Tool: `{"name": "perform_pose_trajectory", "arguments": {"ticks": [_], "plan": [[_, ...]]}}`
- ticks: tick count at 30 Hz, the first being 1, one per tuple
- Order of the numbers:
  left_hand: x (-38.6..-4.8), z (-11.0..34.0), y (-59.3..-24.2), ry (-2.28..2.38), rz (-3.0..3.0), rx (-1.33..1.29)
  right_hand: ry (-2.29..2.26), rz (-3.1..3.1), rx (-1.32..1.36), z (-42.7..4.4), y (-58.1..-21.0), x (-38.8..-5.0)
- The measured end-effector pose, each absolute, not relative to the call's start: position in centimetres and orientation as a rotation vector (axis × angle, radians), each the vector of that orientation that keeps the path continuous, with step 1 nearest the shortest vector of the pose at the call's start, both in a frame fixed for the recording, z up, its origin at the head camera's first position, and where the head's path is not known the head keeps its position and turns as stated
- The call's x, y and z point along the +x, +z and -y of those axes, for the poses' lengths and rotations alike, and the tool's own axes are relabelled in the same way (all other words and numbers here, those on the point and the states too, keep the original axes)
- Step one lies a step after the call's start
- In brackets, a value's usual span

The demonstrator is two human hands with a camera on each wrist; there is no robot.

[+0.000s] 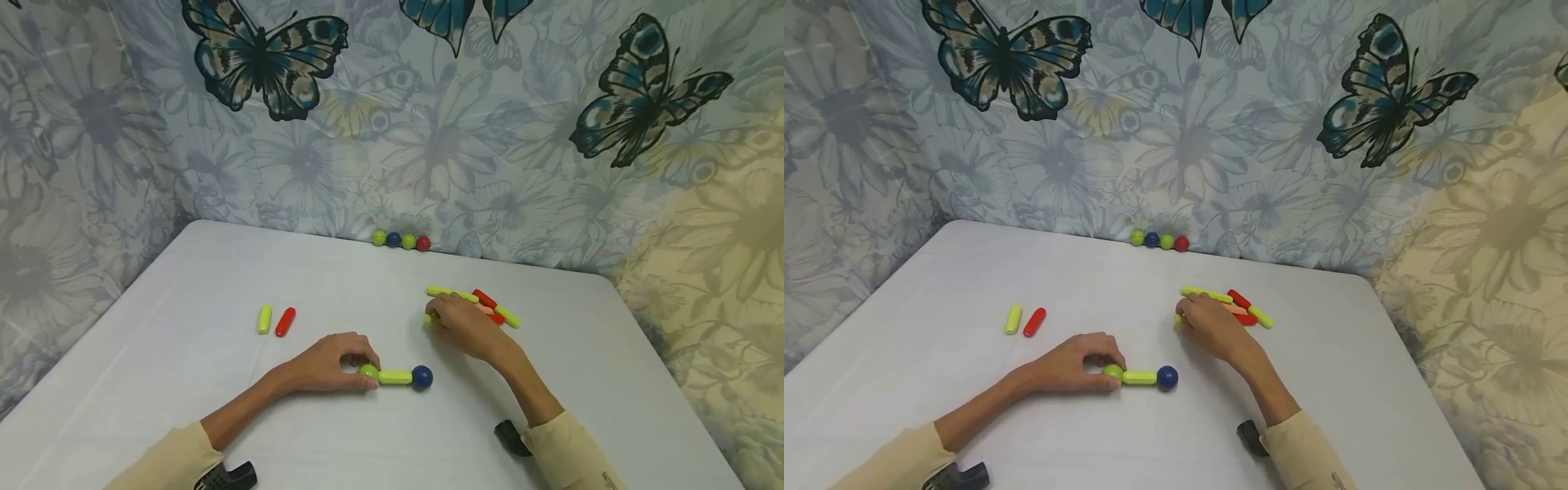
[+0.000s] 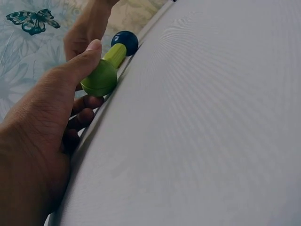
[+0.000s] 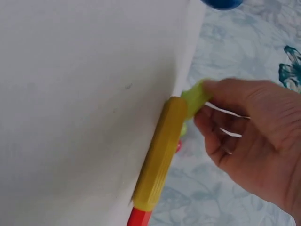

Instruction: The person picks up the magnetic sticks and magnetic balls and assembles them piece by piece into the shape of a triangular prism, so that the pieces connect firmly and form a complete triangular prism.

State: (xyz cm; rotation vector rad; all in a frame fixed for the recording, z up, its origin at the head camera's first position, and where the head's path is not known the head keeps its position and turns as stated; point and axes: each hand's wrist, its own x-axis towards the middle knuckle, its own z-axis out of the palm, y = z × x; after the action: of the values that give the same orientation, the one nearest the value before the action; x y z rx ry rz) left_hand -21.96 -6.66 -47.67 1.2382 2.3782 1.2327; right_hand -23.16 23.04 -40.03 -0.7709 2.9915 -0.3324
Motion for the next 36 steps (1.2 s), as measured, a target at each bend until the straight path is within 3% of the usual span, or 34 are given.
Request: {"name": "perform_pose_trajectory", "arguments": {"ticks": [9,17,36], "plan": [[-22.0,6.9,-47.7,1.241,-2.379,1.240,-0.864,-2.721,-0.600,-21.6,-38.6,-22.3],[-22.1,6.7,-47.9,1.237,-2.371,1.255,-0.805,-2.626,-0.444,-21.0,-39.3,-22.0],[-22.0,6.8,-47.8,1.231,-2.391,1.312,-0.798,-2.611,-0.470,-21.9,-38.2,-22.0]]}}
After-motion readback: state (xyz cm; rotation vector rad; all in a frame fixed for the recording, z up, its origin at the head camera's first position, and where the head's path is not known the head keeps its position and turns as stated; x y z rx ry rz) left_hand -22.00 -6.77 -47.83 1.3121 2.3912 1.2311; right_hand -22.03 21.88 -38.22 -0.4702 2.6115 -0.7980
